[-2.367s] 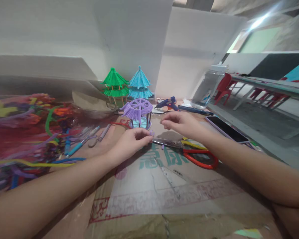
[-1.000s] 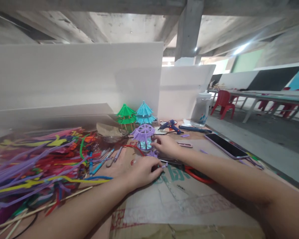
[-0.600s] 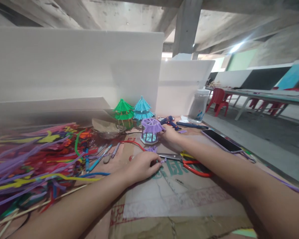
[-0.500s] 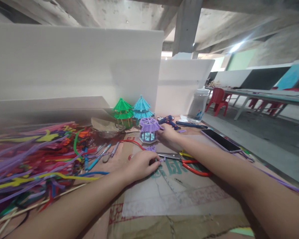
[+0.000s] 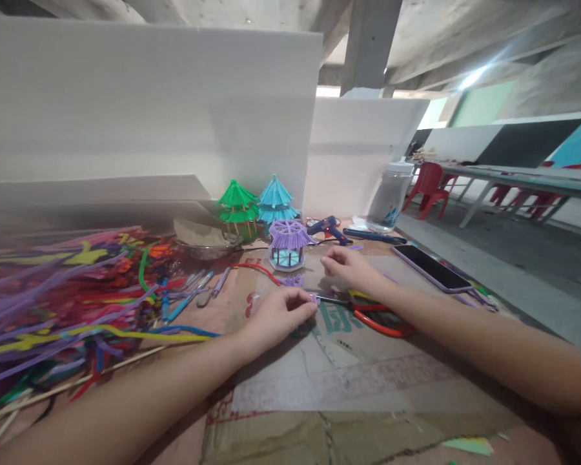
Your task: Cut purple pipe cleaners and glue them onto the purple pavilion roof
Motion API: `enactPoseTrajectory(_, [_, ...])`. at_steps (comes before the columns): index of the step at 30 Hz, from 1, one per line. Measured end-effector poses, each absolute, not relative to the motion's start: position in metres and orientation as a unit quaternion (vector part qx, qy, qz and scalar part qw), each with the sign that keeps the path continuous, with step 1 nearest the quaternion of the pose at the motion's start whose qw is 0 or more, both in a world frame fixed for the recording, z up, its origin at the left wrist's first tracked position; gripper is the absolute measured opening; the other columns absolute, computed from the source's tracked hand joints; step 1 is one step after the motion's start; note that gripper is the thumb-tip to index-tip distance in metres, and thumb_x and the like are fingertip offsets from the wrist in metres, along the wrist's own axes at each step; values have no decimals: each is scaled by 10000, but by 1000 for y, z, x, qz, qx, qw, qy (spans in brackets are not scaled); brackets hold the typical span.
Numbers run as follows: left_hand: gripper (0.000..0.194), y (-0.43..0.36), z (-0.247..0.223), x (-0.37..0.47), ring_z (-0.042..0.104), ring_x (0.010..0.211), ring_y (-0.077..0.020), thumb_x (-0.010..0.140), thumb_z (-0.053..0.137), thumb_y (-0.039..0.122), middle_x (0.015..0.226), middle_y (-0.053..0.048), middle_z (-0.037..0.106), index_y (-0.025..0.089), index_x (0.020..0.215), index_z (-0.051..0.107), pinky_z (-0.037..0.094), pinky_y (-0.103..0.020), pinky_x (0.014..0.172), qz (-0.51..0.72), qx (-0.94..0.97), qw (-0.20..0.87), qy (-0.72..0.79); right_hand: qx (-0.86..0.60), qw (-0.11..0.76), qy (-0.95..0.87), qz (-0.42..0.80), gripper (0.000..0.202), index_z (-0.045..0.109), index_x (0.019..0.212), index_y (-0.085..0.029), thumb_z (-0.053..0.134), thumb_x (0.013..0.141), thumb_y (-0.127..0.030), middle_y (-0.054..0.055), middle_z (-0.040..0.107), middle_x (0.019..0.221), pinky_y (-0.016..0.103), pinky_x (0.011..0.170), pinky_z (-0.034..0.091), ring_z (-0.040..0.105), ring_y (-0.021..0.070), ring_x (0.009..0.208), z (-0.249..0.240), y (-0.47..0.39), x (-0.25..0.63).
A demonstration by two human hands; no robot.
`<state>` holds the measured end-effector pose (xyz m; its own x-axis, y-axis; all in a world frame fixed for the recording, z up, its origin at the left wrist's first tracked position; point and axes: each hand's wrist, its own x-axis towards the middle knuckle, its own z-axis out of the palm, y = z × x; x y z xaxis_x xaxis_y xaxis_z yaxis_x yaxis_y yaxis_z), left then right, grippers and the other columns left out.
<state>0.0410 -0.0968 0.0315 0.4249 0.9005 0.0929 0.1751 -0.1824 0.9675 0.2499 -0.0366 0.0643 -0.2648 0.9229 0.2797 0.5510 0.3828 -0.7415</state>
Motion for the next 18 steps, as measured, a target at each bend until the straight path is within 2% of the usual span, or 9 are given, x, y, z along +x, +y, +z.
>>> enactPoseTrajectory(1, [249,-97,31,42,556,647,-124,810,654,395,726,-16,643,147,790,632,425,-238,616,360,677,507,394,-476,350,-767,251,232,571,749,-194,551,901,-368,25,659,696,299,640,474,602,171,653,63,-48,249])
enactPoseTrajectory(4, [231,-92,30,39,551,640,-120,805,656,376,729,-14,647,145,810,648,437,-243,623,374,681,484,403,-363,328,-862,129,227,648,1018,-185,526,951,-365,79,722,916,359,777,503,660,213,837,57,-71,246])
enactPoseTrajectory(8, [247,-84,29,33,547,652,-125,808,642,391,722,-10,639,145,814,669,439,-247,634,373,700,451,410,-241,306,-920,33,330,606,1244,-204,586,949,-350,119,729,1099,416,866,510,670,251,989,43,-77,243])
enactPoseTrajectory(11, [247,-82,30,32,531,641,-119,806,634,393,692,3,608,149,772,649,424,-240,625,357,709,450,409,-231,313,-921,14,318,598,1259,-211,580,958,-312,107,734,1099,414,860,519,676,244,992,37,-73,243])
enactPoseTrajectory(15, [226,-82,30,33,529,639,-114,814,627,378,691,12,600,159,757,628,421,-239,627,346,714,447,413,-236,310,-921,12,272,629,1189,-187,606,945,-306,105,742,1066,395,851,523,683,239,979,38,-70,243])
enactPoseTrajectory(18, [244,-80,29,32,533,647,-117,818,634,394,702,9,602,160,748,623,415,-241,626,342,716,442,417,-247,301,-921,23,308,627,1206,-188,635,924,-311,108,739,1075,396,856,518,679,241,994,39,-70,243])
